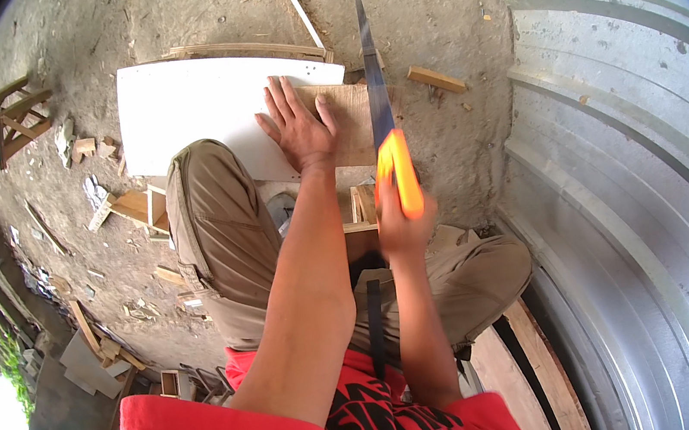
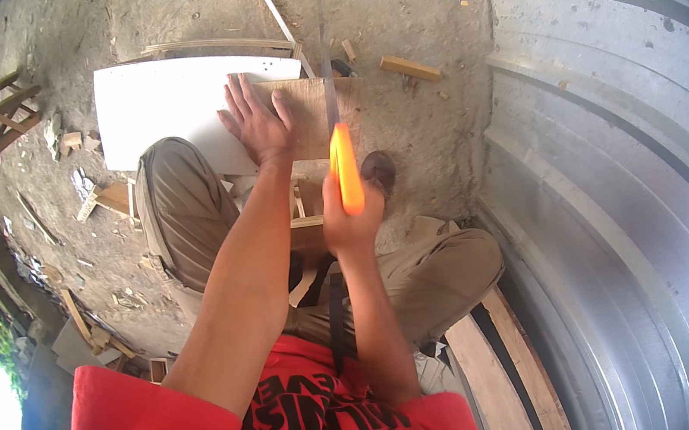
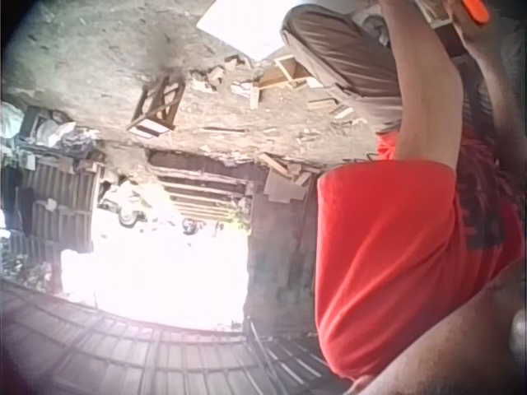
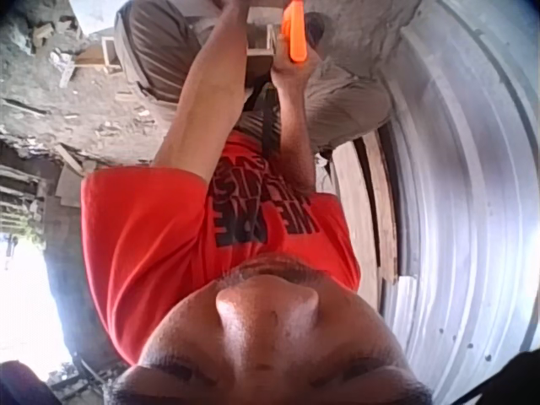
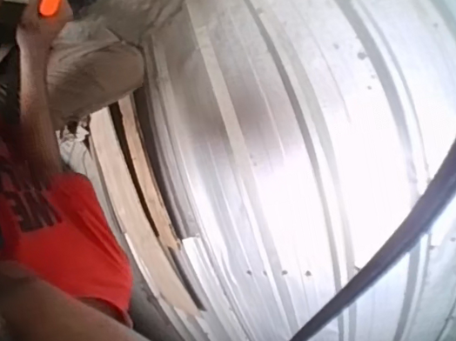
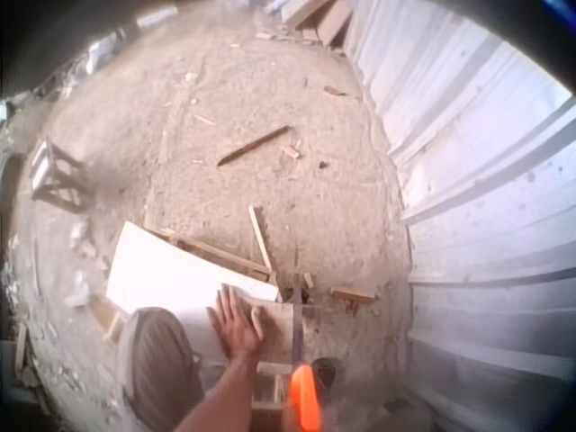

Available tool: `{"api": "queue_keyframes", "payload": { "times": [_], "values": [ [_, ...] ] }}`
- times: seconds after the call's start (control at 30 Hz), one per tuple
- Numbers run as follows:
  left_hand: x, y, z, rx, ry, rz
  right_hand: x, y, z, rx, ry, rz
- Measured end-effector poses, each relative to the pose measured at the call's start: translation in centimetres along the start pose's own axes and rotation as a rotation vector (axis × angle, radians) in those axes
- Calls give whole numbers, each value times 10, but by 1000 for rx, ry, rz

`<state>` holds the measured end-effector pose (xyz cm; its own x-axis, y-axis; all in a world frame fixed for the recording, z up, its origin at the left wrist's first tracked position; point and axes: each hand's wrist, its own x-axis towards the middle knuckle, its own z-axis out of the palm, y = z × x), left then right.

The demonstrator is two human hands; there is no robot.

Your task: The person assembles a small wooden box by fitting pieces together, then uses a hand saw to cut a rectangular piece of wood. After cutting, the person fits the new piece into the box structure.

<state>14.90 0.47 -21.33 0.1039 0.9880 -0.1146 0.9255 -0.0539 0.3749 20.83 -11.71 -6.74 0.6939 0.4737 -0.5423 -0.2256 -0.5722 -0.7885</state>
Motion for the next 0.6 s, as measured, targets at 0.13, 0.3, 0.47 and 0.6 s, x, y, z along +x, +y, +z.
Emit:
{"api": "queue_keyframes", "payload": {
  "times": [0.13, 0.3, 0.47, 0.6],
  "values": [
    [-6, 2, -2, 1, -21, 2, 13, -14, 7, -69, -1, -135],
    [-2, -4, -5, -1, 1, -9, -129, -9, -44, -203, -42, -32],
    [0, -2, -3, 19, -1, 2, -135, -28, -50, -271, -210, -119],
    [-1, 1, -4, 18, -1, 6, -142, -25, -22, -124, -138, -207]
  ]
}}
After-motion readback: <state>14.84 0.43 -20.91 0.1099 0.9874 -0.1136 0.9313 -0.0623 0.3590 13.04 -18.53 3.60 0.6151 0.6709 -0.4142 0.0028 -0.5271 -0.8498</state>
